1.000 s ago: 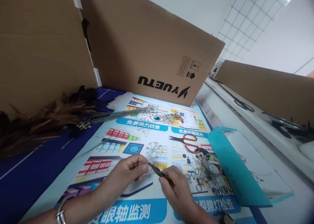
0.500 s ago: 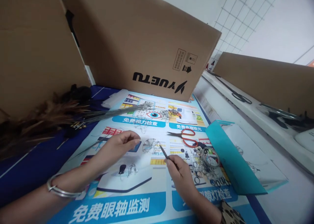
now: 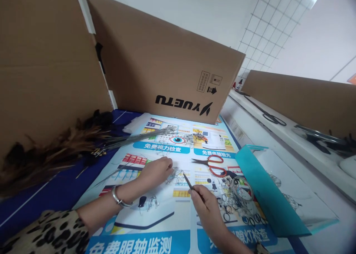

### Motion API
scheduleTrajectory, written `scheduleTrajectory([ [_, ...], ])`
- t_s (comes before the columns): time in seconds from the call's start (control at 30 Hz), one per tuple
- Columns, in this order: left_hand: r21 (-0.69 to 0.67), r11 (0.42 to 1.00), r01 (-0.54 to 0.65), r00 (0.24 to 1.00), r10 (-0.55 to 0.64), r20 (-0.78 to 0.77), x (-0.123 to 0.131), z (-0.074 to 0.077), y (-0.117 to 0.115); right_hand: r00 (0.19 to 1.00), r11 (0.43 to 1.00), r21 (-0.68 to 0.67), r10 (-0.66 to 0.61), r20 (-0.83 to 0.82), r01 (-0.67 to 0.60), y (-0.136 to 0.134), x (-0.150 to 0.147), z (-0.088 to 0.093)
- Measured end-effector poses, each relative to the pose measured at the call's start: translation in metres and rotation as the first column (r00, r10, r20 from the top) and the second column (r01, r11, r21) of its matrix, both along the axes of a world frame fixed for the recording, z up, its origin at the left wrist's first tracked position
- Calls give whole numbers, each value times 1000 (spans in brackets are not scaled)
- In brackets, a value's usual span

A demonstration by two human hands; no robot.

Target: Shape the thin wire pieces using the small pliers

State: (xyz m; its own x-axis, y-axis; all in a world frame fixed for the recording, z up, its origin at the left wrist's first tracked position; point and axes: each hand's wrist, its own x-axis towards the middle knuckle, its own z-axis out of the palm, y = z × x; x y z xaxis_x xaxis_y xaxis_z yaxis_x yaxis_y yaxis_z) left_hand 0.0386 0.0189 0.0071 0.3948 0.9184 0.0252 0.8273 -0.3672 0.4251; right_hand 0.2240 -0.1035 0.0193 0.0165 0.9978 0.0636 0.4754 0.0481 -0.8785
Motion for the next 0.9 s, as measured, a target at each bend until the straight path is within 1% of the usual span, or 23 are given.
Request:
scheduleTrajectory([
  [0.2, -3, 1000, -24, 999, 24, 23, 1, -1, 2, 1000, 1000, -6, 13, -17, -13, -1, 0, 0],
  [0.33, -35, 999, -32, 998, 34, 61, -1, -3, 5, 999, 999, -32, 0, -35, -1, 0, 1, -1],
  [0.53, -115, 993, -1, 990, 18, 140, -8, -8, 9, 997, 998, -56, -27, -68, 23, 1, 2, -4],
  [0.77, -179, 983, 31, 977, 9, 214, -11, -9, 4, 996, 998, -53, -42, -73, 38, -2, 4, -2],
  [0.83, -197, 980, 36, 964, 18, 266, -12, -8, 1, 996, 998, -51, -42, -79, 38, -3, 4, -1],
  [0.9, -225, 973, 49, 936, 35, 352, -14, -7, -2, 996, 998, -49, -44, -82, 40, -4, 4, 0],
])
